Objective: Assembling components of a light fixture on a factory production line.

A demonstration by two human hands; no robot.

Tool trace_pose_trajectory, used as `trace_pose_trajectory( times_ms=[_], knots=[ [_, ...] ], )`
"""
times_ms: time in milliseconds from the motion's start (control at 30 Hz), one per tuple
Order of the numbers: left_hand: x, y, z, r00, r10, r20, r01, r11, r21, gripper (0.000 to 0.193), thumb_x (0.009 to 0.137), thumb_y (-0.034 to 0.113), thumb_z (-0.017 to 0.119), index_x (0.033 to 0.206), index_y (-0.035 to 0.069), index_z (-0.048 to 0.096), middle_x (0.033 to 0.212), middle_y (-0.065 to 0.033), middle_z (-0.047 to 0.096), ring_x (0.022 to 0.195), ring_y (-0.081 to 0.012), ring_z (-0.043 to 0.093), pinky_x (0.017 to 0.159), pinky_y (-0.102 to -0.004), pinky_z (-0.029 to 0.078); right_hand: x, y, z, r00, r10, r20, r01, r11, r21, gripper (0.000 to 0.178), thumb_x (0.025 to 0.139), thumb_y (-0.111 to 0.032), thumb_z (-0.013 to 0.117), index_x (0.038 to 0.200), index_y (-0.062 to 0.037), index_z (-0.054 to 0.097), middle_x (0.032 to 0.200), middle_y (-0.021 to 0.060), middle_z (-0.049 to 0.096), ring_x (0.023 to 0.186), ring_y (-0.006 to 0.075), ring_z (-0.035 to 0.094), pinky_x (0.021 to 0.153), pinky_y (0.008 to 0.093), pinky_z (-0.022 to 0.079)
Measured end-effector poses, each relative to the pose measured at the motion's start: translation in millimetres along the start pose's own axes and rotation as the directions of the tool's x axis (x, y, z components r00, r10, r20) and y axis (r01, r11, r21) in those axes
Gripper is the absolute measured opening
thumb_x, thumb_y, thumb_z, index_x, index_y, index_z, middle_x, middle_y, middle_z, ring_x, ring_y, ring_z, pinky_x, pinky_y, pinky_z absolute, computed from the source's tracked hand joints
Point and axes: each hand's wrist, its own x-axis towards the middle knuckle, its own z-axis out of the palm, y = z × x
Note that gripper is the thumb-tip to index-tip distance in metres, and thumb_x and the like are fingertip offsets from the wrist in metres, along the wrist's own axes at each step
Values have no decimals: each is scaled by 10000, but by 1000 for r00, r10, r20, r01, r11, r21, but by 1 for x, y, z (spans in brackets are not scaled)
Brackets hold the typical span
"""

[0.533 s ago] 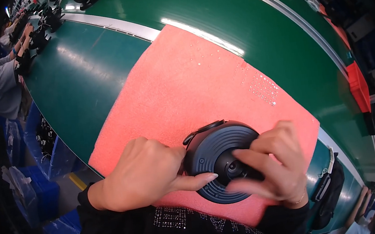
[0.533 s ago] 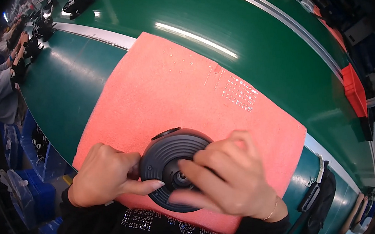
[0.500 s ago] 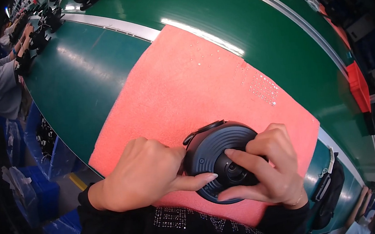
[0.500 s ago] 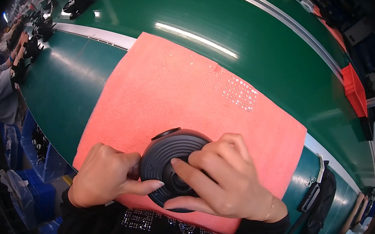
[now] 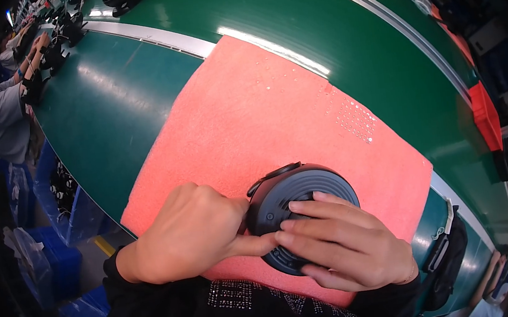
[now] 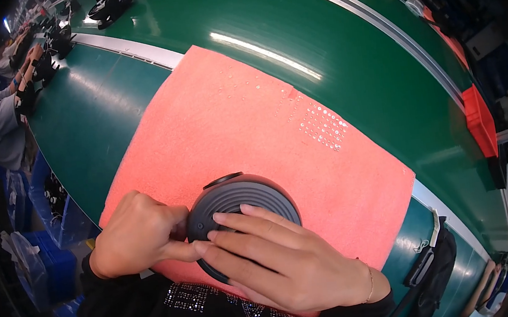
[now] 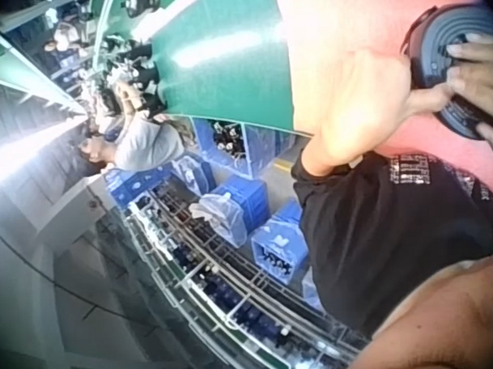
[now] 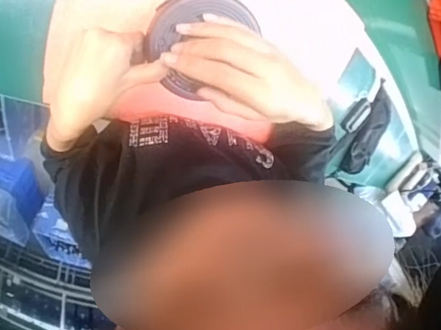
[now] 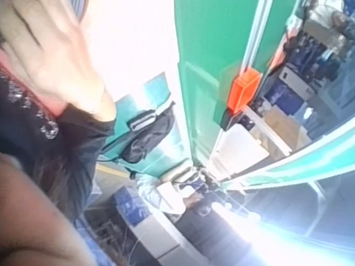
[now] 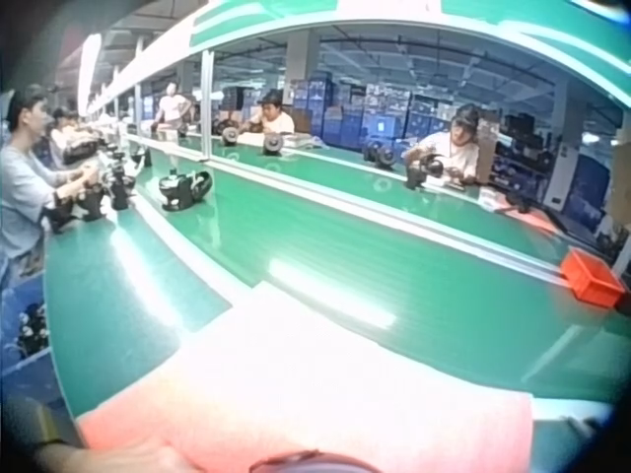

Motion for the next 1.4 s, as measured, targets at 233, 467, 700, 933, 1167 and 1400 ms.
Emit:
trace_pose_trajectory(
  times_ms=[233, 467, 700, 933, 1167, 1400],
  knots=[
    [0, 5, -4, 999, 1, 42, -2, 1000, 24, 589, 752, 534, 671, 541, -9, 586, 440, -149, 492, 410, -321, 538, 423, -378, 434, -4, -2, -10, 999, 47, 7, -47, 994, -99, 524, 682, -135, 702, 1181, -3, 612, 1096, 144, 596, 1019, 273, 589, 859, 382, 435],
    [5, -2, 2, 999, 5, 34, -7, 997, 72, 617, 768, 557, 642, 521, -5, 583, 429, -137, 494, 389, -313, 530, 416, -379, 430, -1, 11, -13, 985, 174, -4, -174, 985, -2, 518, 757, -168, 697, 1227, 3, 562, 1224, 185, 556, 1146, 304, 542, 923, 432, 428],
    [12, -16, 8, 962, -100, 253, 183, 927, -328, 631, 769, 542, 650, 942, -64, 623, 699, -178, 634, 665, -288, 654, 604, -354, 520, -7, 36, -2, 731, 639, 239, -649, 543, 532, 387, 937, -156, 420, 1267, 41, 464, 1160, 140, 587, 1133, 224, 539, 997, 327, 385],
    [11, 8, 4, 998, 67, 3, -47, 730, -681, 781, 705, 224, 782, 1306, -72, 379, 1073, -202, 613, 985, -290, 631, 809, -342, 519, -8, 16, -7, 715, 696, 70, -612, 574, 543, 668, 708, -195, 813, 1180, 0, 383, 1087, 213, 600, 1067, 271, 599, 917, 375, 466],
    [30, 23, -4, 917, 301, -263, -376, 874, -309, 837, 655, 222, 798, 1318, -74, 380, 997, -222, 613, 851, -318, 661, 730, -343, 538, -16, 38, -2, 813, 445, -375, -304, 875, 377, 755, 525, -306, 924, 1021, 12, 452, 1013, 208, 631, 982, 257, 648, 858, 360, 512],
    [73, 13, -21, 963, 225, -146, -268, 833, -483, 886, 687, 235, 795, 1363, -103, 334, 1215, -211, 545, 1108, -257, 560, 777, -320, 539, -11, 63, -2, 632, 141, -762, -98, 990, 102, 860, 655, -259, 818, 1289, 10, 302, 1113, 192, 496, 1060, 288, 559, 881, 381, 489]
  ],
)
